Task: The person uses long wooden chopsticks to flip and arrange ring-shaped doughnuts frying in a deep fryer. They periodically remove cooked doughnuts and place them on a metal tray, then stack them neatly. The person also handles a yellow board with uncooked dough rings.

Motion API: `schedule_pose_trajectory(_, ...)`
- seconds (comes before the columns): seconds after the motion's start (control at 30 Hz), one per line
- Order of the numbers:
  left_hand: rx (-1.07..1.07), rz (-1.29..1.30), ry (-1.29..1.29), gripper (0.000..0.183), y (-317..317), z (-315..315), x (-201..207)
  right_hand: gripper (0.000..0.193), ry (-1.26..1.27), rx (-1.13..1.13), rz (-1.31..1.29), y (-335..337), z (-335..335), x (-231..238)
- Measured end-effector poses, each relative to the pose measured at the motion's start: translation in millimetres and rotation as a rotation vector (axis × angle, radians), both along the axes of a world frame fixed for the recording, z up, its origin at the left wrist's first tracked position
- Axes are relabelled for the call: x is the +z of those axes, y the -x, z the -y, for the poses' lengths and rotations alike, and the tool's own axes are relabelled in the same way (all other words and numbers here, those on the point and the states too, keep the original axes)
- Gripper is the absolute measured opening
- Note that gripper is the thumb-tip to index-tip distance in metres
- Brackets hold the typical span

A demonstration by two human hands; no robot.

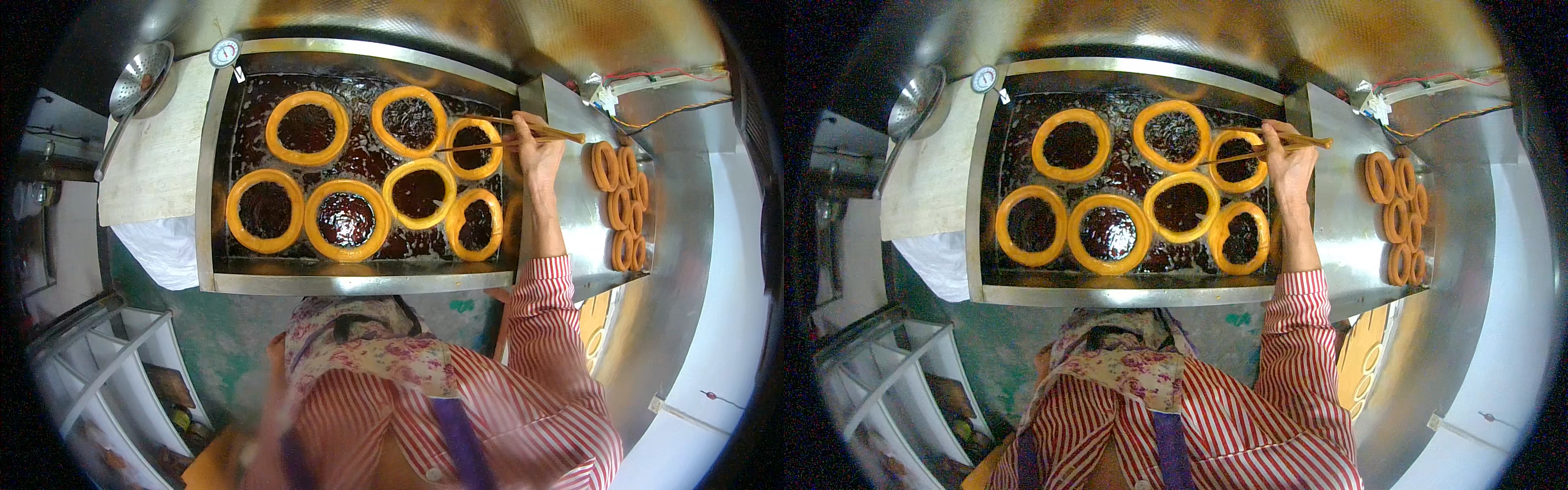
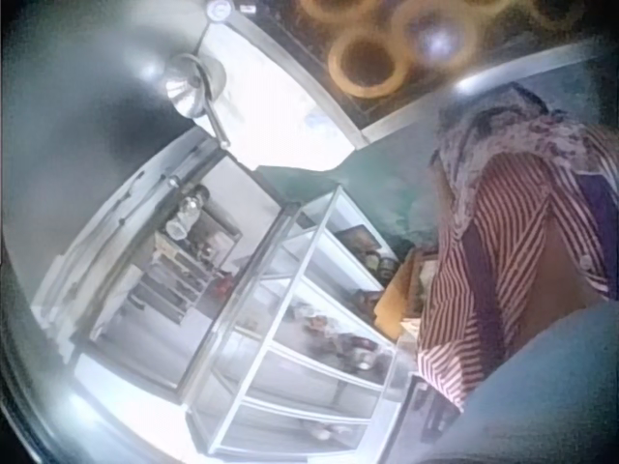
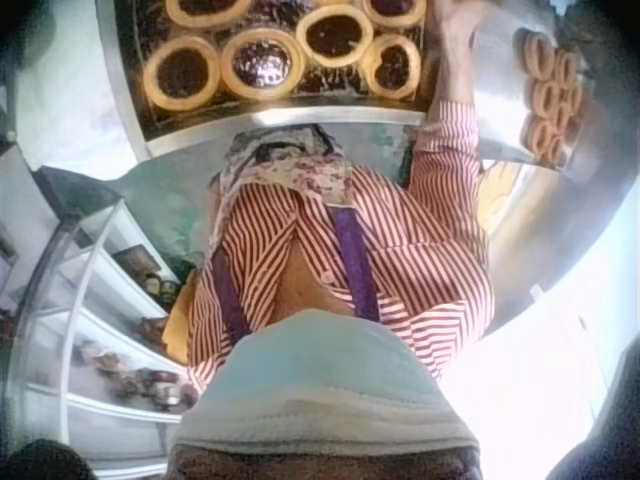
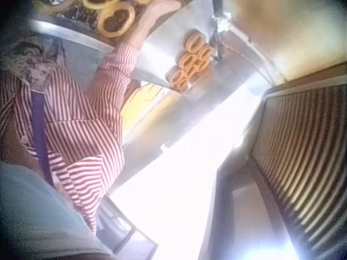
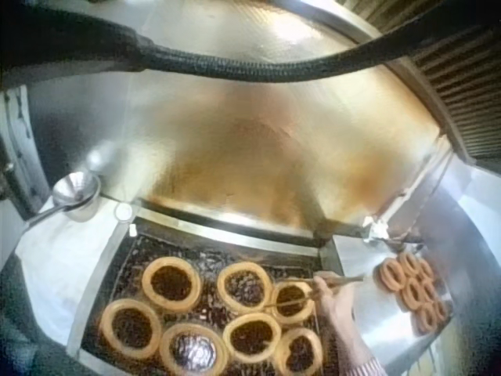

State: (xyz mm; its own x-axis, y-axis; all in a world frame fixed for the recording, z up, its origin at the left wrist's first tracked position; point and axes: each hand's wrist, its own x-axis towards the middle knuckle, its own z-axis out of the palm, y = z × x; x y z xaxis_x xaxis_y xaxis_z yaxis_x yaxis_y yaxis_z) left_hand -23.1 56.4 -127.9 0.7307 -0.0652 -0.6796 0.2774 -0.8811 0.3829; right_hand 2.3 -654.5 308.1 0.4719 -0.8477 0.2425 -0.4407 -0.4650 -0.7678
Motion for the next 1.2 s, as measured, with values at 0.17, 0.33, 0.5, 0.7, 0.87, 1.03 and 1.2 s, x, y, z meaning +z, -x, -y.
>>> schedule_pose_trajectory(0.17, 0.357, -0.111, 0.292, 0.024, 0, 1, 3, 0.017, -0.085, -0.095, 0.095, -5, -3, 10)
schedule_pose_trajectory(0.33, 0.336, -0.117, 0.318, 0.025, 12, -18, -21, 0.015, -0.091, -0.003, -0.006, -20, 2, 3)
schedule_pose_trajectory(0.5, 0.244, -0.105, 0.203, 0.026, -10, 18, 31, 0.021, -0.041, -0.044, -0.054, -14, 13, -32)
schedule_pose_trajectory(0.7, 0.266, -0.124, 0.170, 0.027, -15, 31, 58, 0.024, 0.167, -0.092, -0.007, -13, 26, -65)
schedule_pose_trajectory(0.87, 0.250, -0.103, 0.223, 0.027, -11, 17, 40, 0.023, 0.067, -0.084, 0.020, -27, 10, -50)
schedule_pose_trajectory(1.03, 0.251, -0.078, 0.176, 0.027, -12, 23, 44, 0.022, 0.042, -0.042, -0.015, -31, 10, -55)
schedule_pose_trajectory(1.2, 0.265, -0.078, 0.243, 0.028, -10, 19, 47, 0.021, -0.056, 0.047, 0.107, -40, 5, -60)
